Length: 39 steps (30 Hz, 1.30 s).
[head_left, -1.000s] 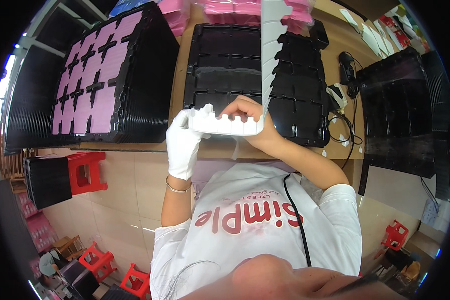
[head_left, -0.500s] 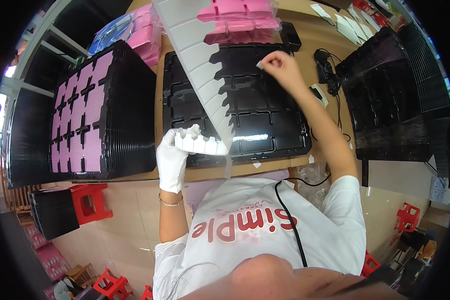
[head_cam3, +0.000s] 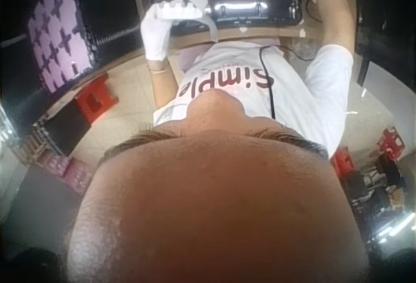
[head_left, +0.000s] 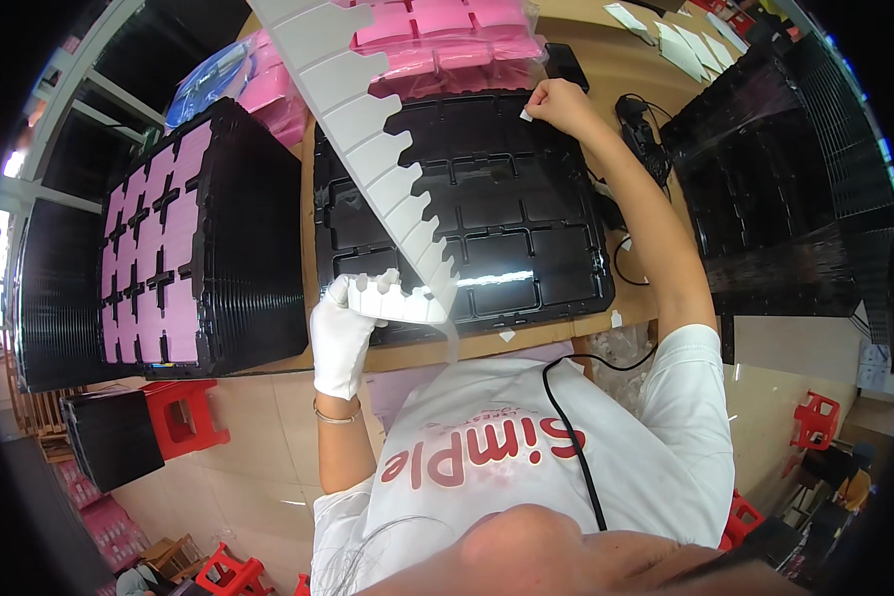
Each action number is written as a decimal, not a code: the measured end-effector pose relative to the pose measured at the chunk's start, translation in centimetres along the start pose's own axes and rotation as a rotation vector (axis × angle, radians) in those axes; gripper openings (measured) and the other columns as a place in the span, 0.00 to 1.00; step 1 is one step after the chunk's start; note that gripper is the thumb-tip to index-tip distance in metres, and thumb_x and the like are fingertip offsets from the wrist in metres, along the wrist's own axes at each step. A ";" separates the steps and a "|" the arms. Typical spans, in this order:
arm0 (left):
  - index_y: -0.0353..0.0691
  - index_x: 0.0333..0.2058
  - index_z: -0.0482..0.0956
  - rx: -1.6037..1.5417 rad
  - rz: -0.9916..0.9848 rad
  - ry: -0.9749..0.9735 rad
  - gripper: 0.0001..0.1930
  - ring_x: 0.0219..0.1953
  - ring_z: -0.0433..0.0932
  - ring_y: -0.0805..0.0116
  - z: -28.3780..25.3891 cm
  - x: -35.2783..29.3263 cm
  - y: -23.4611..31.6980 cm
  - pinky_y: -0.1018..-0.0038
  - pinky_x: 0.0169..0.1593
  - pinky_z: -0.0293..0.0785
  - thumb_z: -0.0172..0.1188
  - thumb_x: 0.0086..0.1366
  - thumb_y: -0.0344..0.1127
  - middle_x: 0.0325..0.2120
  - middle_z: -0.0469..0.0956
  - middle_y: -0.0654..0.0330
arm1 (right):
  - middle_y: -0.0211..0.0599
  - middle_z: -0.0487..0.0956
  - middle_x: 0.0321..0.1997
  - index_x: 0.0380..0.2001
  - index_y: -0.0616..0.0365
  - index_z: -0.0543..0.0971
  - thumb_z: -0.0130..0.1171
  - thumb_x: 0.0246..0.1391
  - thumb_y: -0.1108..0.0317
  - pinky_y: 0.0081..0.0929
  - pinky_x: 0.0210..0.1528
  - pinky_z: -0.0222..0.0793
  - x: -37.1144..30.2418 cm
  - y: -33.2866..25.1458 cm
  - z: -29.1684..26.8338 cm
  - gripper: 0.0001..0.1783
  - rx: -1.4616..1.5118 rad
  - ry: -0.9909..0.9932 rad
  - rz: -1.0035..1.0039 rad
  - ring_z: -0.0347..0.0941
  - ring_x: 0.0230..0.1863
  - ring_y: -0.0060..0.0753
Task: The person assembles black plastic trays by inserting pink foam inserts into the compartments. They repeatedly pick up a tray, place a foam insert, and stack the completed unit. The person wears white gloves and works at a table with stacks of materials.
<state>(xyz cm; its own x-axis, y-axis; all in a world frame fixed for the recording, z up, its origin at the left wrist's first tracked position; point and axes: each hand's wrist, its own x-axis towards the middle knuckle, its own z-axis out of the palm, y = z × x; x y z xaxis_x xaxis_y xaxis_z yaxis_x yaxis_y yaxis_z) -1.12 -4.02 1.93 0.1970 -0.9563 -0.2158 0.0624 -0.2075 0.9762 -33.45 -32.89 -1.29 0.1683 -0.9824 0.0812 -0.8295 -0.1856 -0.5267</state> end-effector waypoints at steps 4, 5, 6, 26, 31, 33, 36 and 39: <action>0.39 0.33 0.76 -0.033 0.012 -0.002 0.02 0.30 0.70 0.83 0.0 -0.1 -0.1 0.84 0.35 0.68 0.57 0.66 0.28 0.28 0.75 0.70 | 0.39 0.81 0.26 0.23 0.56 0.83 0.68 0.38 0.64 0.34 0.36 0.72 -0.4 0.1 -0.3 0.09 0.024 0.020 -0.025 0.78 0.30 0.38; 0.39 0.33 0.76 -0.050 0.025 0.000 0.02 0.31 0.71 0.83 0.2 0.0 -0.1 0.84 0.37 0.68 0.57 0.67 0.28 0.28 0.75 0.70 | 0.38 0.80 0.24 0.23 0.57 0.83 0.68 0.39 0.64 0.32 0.34 0.71 -0.8 0.2 -0.4 0.09 0.031 0.025 -0.066 0.78 0.28 0.35; 0.39 0.34 0.76 -0.066 0.038 0.011 0.02 0.32 0.71 0.83 0.3 0.0 0.0 0.84 0.38 0.68 0.57 0.67 0.29 0.29 0.75 0.70 | 0.36 0.80 0.22 0.23 0.57 0.83 0.67 0.39 0.65 0.30 0.32 0.71 -1.1 -0.2 -0.3 0.08 0.043 0.025 -0.112 0.77 0.27 0.32; 0.34 0.46 0.77 -0.213 -0.156 -0.249 0.15 0.27 0.79 0.75 7.5 -1.5 -1.0 0.82 0.29 0.75 0.64 0.62 0.33 0.32 0.82 0.59 | 0.24 0.78 0.34 0.33 0.59 0.78 0.64 0.52 0.70 0.13 0.34 0.64 -25.7 -10.1 1.8 0.07 0.914 -0.287 0.048 0.69 0.31 0.11; 0.32 0.43 0.77 -0.115 -0.110 -0.284 0.12 0.27 0.79 0.74 8.4 -1.6 -0.5 0.81 0.33 0.76 0.62 0.63 0.31 0.35 0.82 0.55 | 0.25 0.75 0.31 0.30 0.59 0.78 0.65 0.50 0.73 0.12 0.29 0.63 -26.8 -10.5 0.3 0.05 0.686 -0.069 -0.041 0.69 0.29 0.12; 0.32 0.40 0.77 -0.093 -0.044 -0.316 0.09 0.27 0.79 0.74 8.7 -1.7 -0.8 0.81 0.33 0.76 0.61 0.63 0.30 0.35 0.82 0.54 | 0.26 0.74 0.29 0.28 0.59 0.79 0.66 0.49 0.74 0.12 0.25 0.62 -27.1 -10.1 0.8 0.05 0.623 0.045 -0.165 0.69 0.26 0.14; 0.33 0.35 0.77 -0.087 -0.011 -0.341 0.04 0.27 0.78 0.74 8.9 -1.4 -0.5 0.80 0.32 0.76 0.59 0.63 0.27 0.33 0.82 0.54 | 0.28 0.74 0.28 0.27 0.60 0.79 0.66 0.47 0.76 0.11 0.22 0.60 -27.4 -9.5 0.6 0.04 0.513 0.092 -0.466 0.69 0.23 0.17; 0.33 0.36 0.77 -0.008 -0.005 -0.256 0.04 0.26 0.78 0.75 8.8 -1.2 -0.6 0.80 0.32 0.76 0.59 0.63 0.27 0.30 0.81 0.56 | 0.31 0.74 0.28 0.27 0.59 0.80 0.67 0.46 0.73 0.18 0.29 0.65 -27.4 -8.5 -2.6 0.05 0.670 -0.090 -0.191 0.71 0.28 0.22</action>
<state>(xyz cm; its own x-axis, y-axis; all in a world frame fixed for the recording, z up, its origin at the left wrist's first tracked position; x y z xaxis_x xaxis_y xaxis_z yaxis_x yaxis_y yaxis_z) -10.03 -4.60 1.73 -0.0579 -0.9765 -0.2078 0.0707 -0.2116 0.9748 -32.35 -4.49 3.14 0.3457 -0.9230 0.1690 -0.2794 -0.2731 -0.9205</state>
